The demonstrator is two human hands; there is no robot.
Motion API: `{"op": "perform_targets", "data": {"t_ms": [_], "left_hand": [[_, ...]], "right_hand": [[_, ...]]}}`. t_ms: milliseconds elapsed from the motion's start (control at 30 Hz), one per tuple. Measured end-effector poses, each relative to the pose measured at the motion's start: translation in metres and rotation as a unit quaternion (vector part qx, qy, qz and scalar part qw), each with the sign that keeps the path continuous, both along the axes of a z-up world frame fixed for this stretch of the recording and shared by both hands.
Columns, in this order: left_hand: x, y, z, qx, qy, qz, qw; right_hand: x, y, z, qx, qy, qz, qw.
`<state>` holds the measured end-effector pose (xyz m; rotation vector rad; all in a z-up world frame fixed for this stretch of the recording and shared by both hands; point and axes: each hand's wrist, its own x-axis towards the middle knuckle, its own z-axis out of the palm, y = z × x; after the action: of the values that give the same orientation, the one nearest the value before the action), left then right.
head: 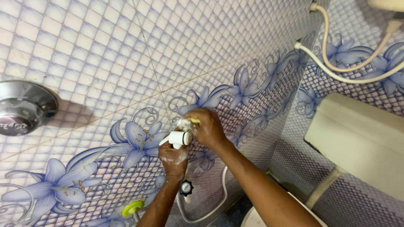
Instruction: The person wipes a shower head, faucet handles, wall tiles, and a water heater with a sponge and a cloth.
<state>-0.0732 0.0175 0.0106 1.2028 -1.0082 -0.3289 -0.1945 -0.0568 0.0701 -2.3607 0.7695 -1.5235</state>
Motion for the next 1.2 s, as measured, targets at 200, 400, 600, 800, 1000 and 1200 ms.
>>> {"op": "perform_targets", "data": {"t_ms": [200,400,600,800,1000,1200], "left_hand": [[0.01,0.002,0.003,0.062,0.009,0.063,0.996],[0.023,0.009,0.012,0.146,0.06,-0.009,0.987],[0.041,0.009,0.012,0.071,0.151,-0.154,0.974],[0.029,0.013,0.087,-0.034,0.332,-0.325,0.885],[-0.006,0.034,0.146,-0.046,0.261,-0.29,0.92],[-0.021,0.035,0.178,-0.143,0.184,-0.289,0.929]], "right_hand": [[0.007,-0.003,0.006,-0.053,0.081,0.076,0.992],[-0.005,-0.005,0.006,0.173,-0.099,-0.015,0.98],[0.003,0.036,0.03,0.313,-0.454,0.212,0.807],[0.029,0.087,0.06,-0.067,-0.222,0.147,0.962],[0.026,0.089,0.09,-0.102,-0.233,0.028,0.967],[0.025,0.092,0.106,-0.149,-0.219,0.039,0.963]]}}
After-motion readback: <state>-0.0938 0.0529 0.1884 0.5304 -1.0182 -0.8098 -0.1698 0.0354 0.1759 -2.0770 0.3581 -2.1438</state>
